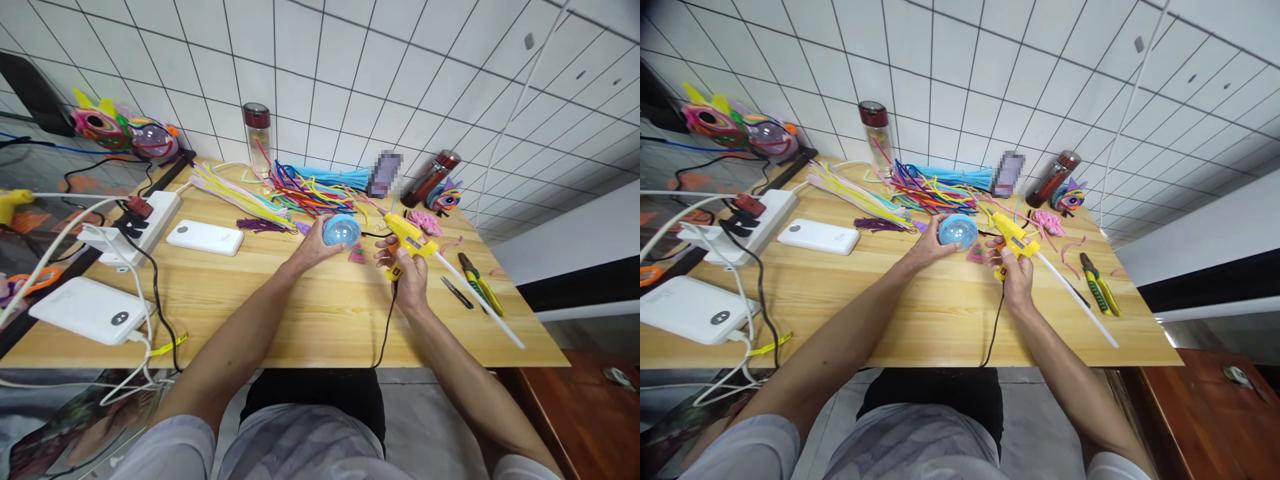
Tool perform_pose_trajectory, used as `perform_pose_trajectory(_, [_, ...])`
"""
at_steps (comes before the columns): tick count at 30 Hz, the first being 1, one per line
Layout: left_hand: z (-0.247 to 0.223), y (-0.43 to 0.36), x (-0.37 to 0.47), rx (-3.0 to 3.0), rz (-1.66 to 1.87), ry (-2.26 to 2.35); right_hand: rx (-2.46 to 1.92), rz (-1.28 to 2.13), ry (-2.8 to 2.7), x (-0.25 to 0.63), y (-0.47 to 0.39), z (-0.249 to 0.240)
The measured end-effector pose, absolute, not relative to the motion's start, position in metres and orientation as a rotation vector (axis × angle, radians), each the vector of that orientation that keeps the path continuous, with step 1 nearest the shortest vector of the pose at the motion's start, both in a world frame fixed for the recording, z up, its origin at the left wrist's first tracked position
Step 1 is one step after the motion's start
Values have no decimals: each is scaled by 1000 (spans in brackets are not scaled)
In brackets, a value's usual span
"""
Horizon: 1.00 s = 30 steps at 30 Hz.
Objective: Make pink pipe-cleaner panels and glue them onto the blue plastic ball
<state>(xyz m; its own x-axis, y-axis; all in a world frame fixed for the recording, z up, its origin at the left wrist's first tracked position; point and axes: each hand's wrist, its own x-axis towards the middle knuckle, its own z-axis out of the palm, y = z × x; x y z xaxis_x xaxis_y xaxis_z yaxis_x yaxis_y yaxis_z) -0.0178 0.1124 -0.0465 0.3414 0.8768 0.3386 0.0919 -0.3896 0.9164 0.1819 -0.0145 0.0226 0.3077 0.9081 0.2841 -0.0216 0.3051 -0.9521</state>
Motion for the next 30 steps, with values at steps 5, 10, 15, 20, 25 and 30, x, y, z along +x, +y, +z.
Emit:
perform_pose_trajectory(5, [-48,113,-18,1749,1147,872,-1101,821,-960,188,-22,7])
perform_pose_trajectory(10, [-51,113,-18,1736,1163,895,-1127,913,-745,197,-14,-8])
perform_pose_trajectory(15, [-50,113,-19,1733,1140,891,-1117,1044,-674,204,-12,-16])
perform_pose_trajectory(20, [-47,113,-20,1749,1121,913,-1087,1061,-580,201,-9,-22])
perform_pose_trajectory(25, [-44,112,-19,1748,1120,949,-1064,1077,-622,196,-8,-22])
perform_pose_trajectory(30, [-46,113,-18,1728,1114,942,-1064,1077,-617,193,-9,-21])
